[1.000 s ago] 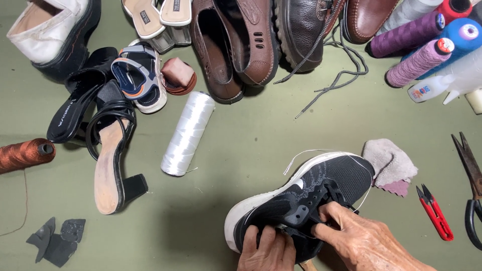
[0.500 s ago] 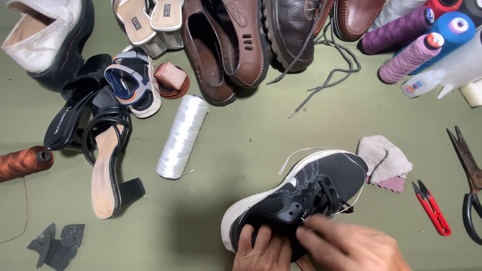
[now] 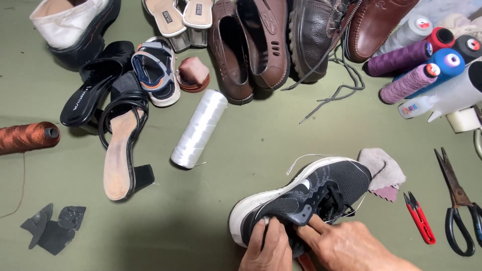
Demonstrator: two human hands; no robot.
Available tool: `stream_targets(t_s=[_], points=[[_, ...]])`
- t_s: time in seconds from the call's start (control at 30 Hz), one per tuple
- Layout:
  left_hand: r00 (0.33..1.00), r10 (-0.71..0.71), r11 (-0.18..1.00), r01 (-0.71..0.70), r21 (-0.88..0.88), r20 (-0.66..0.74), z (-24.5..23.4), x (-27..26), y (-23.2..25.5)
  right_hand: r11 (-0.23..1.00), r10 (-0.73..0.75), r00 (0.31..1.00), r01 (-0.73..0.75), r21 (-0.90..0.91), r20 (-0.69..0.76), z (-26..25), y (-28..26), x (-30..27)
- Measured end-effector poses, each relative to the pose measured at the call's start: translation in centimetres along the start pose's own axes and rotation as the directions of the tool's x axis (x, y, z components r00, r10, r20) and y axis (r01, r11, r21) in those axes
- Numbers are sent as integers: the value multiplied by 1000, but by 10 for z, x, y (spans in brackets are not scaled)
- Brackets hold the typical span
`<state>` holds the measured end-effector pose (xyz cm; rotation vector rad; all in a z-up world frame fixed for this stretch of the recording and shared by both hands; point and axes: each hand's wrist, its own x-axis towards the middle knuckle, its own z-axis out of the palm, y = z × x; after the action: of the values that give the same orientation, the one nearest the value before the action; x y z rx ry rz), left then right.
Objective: Hand-stitching the sole of a sneaker using a stitching awl and thread.
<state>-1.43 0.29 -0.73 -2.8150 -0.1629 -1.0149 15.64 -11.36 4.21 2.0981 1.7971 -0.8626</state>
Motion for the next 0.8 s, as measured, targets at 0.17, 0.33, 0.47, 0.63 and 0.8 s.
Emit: stream_targets(t_s=[0.17, 0.33, 0.47, 0.63, 0.8], points=[[999, -15, 997, 11, 77, 40, -4, -9, -3, 989, -114, 992, 119, 87, -57, -8, 11, 2], [1000, -19, 1000, 19, 10, -2, -3, -11, -5, 970, -22, 996, 2, 243, 83, -15, 17, -9], [994, -9, 1000, 9, -2, 106, -2, -15, 0, 977, -49, 992, 22, 211, 120, 3, 28, -13], [989, -68, 998, 66, 21, 131, 7, -19, 11, 953, 26, 995, -55, 298, 100, -18, 8, -10], [997, -66, 997, 64, 48, 50, 11, -13, 8, 907, -14, 999, -3, 420, 39, -33, 4, -8]])
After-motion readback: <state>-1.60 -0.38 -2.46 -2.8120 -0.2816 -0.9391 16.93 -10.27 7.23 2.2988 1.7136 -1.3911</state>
